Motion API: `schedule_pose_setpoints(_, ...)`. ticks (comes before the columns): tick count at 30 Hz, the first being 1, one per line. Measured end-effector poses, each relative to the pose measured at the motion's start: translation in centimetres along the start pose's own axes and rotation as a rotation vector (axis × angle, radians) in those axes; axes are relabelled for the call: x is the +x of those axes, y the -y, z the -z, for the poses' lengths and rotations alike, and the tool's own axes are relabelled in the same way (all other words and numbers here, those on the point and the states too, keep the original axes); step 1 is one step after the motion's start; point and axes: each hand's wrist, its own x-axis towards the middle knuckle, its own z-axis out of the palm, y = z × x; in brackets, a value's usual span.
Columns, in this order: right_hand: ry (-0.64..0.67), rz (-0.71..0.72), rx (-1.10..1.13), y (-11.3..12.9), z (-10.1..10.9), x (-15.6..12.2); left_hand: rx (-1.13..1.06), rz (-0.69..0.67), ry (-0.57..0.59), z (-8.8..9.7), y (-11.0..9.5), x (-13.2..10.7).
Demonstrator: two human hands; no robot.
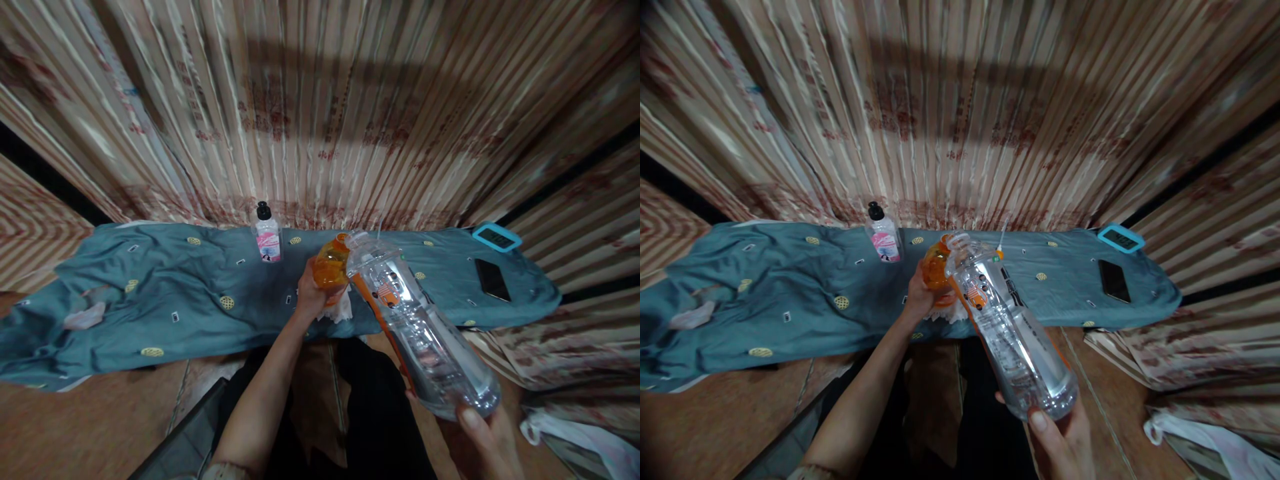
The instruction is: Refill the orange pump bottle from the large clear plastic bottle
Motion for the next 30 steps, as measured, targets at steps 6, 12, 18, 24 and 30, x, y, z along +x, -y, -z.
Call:
schedule_pose_setpoints(6,-0.001,0.033,-0.137,-0.8,1.4,0.0,0.019,0.035,0.0,0.1,-0.6,-0.1)
schedule_pose_setpoints(12,0.037,0.047,-0.118,-1.6,2.3,0.3,-0.035,0.049,0.017,0.0,-0.5,-0.2)
schedule_pose_setpoints(18,0.05,0.041,-0.097,-1.4,2.3,0.2,-0.018,0.063,0.016,0.1,-0.7,-0.1)
schedule_pose_setpoints(24,0.032,0.024,-0.135,-1.0,2.0,0.3,-0.036,0.026,0.01,0.1,-0.2,-0.1)
schedule_pose_setpoints(30,0.023,0.027,-0.131,-1.0,1.9,0.4,-0.023,0.009,0.0,0.1,0.1,0.0)
